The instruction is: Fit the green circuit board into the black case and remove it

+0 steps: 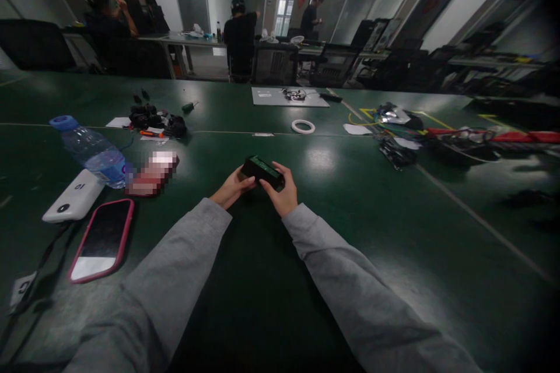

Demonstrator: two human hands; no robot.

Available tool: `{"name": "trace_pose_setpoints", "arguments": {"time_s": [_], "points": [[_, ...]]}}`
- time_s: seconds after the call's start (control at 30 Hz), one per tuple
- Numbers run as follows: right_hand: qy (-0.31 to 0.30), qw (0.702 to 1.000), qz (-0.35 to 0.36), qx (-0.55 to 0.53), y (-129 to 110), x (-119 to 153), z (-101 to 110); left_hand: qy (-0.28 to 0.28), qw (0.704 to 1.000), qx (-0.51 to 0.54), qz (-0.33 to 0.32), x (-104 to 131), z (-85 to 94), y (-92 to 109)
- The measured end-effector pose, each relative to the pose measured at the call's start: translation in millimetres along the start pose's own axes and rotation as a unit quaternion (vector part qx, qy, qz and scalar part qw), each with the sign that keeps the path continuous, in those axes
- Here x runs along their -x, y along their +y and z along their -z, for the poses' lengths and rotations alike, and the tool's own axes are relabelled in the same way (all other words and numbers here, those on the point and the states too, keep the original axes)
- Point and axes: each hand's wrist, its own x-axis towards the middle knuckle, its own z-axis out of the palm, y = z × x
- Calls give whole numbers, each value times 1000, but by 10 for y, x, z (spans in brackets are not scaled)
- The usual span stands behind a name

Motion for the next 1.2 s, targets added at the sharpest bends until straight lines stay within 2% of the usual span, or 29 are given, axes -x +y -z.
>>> {"name": "trace_pose_setpoints", "arguments": {"time_s": [0.07,0.17,0.27,0.37,0.47,0.53,0.6,0.67,0.77,0.83,0.97,1.03,1.07,1.2], "points": [[36,993,83,72,-21,17,2,8,1000,15,18,-1,-12,15],[16,977,156,142,-24,32,5,20,999,17,44,-2,-22,28],[-34,970,179,162,-15,46,-9,43,998,-2,45,8,-24,28],[-60,978,162,118,-38,83,-39,60,998,-5,28,19,-34,32],[-68,994,80,39,-68,138,-75,80,997,9,16,26,-53,47],[-58,998,-7,-33,-64,159,-93,85,996,15,16,29,-67,62],[-41,986,-118,-111,-35,148,-97,84,996,19,19,33,-74,75],[-32,949,-247,-192,0,105,-79,84,996,27,21,33,-71,82],[-50,863,-399,-306,19,14,-20,78,996,42,16,26,-48,75],[-77,822,-437,-356,-2,-34,24,69,997,45,6,22,-32,64],[-149,791,-444,-394,-75,-61,60,61,997,43,-1,20,-35,33],[-158,796,-433,-392,-91,-44,36,61,997,52,-10,17,-55,11],[-145,811,-416,-385,-91,-29,13,59,997,56,-14,13,-66,-2],[-75,906,-299,-290,-57,68,-122,51,996,66,13,0,-113,-43]]}}
